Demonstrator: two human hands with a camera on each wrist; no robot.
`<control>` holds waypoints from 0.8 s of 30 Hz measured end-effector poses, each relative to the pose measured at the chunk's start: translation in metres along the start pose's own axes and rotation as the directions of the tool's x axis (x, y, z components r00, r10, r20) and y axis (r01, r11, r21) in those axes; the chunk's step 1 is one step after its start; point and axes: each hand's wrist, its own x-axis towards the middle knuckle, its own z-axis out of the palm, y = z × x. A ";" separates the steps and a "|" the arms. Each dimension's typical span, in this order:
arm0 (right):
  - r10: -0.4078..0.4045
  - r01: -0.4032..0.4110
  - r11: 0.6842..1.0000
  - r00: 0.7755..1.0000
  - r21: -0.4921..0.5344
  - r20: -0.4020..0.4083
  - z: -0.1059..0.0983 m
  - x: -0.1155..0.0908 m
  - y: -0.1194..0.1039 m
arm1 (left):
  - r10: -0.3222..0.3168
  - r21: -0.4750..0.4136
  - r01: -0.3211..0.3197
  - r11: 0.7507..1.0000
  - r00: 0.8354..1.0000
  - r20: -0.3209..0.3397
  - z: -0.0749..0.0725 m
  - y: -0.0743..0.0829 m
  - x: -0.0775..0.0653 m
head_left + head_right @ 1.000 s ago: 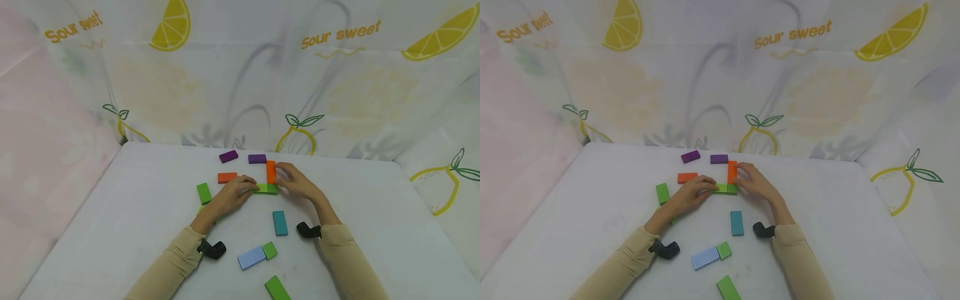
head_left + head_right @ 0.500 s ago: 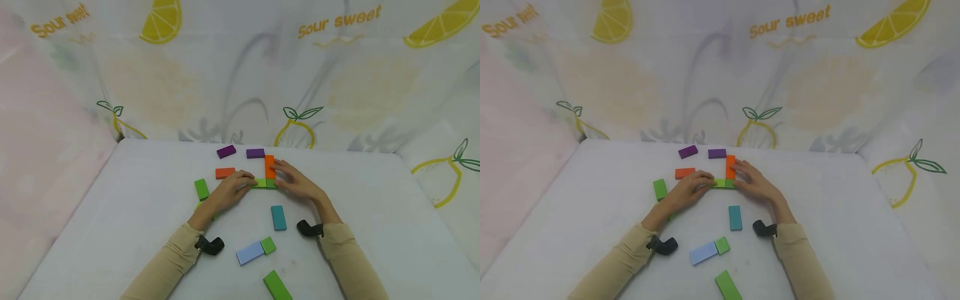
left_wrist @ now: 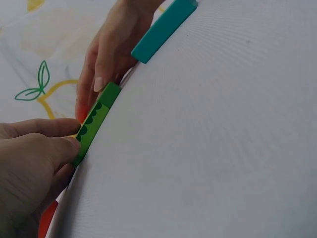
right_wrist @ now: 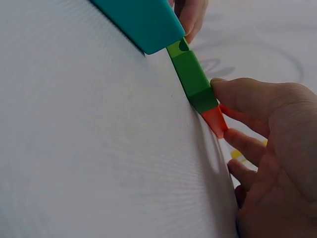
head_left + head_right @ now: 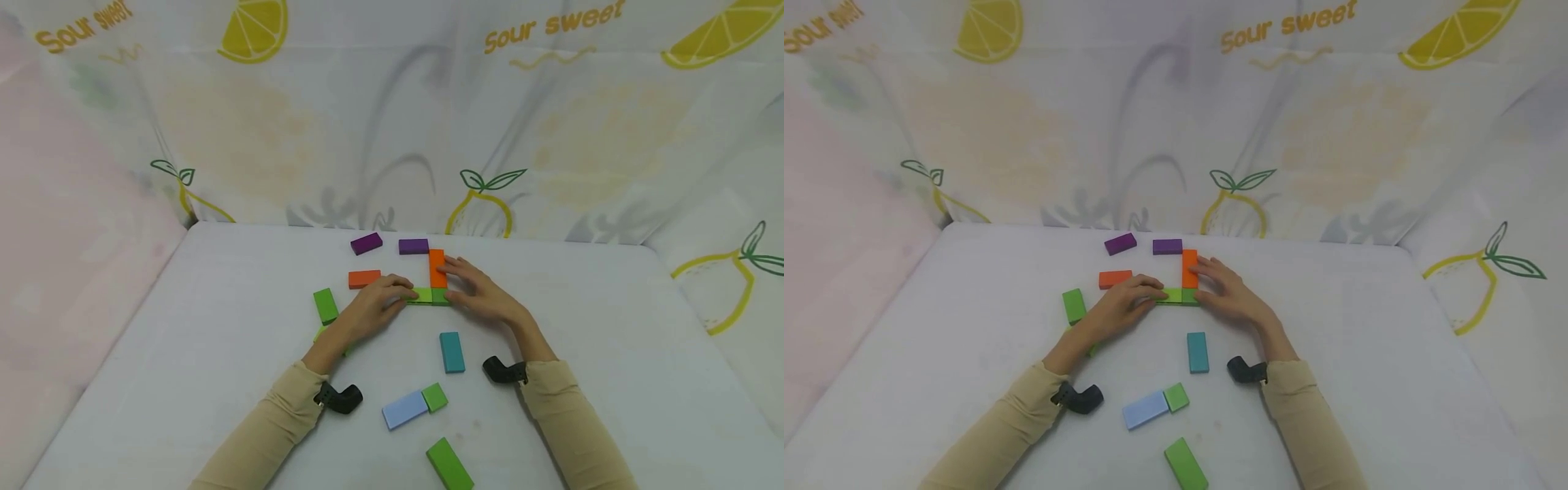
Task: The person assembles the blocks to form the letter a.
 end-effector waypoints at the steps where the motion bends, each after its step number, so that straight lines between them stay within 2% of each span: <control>1: -0.002 0.002 1.000 1.000 -0.002 -0.001 0.000 0.000 0.000 | 0.002 0.002 -0.002 1.000 1.000 -0.001 0.000 0.000 0.000; 14: 0.014 -0.014 1.000 1.000 -0.002 0.005 -0.001 0.000 -0.002 | -0.037 0.011 0.037 0.999 0.999 0.027 0.002 0.001 0.001; 24: 0.011 -0.011 1.000 1.000 0.006 0.005 0.001 -0.001 0.001 | -0.103 0.052 0.097 0.994 0.987 0.121 -0.006 0.009 0.007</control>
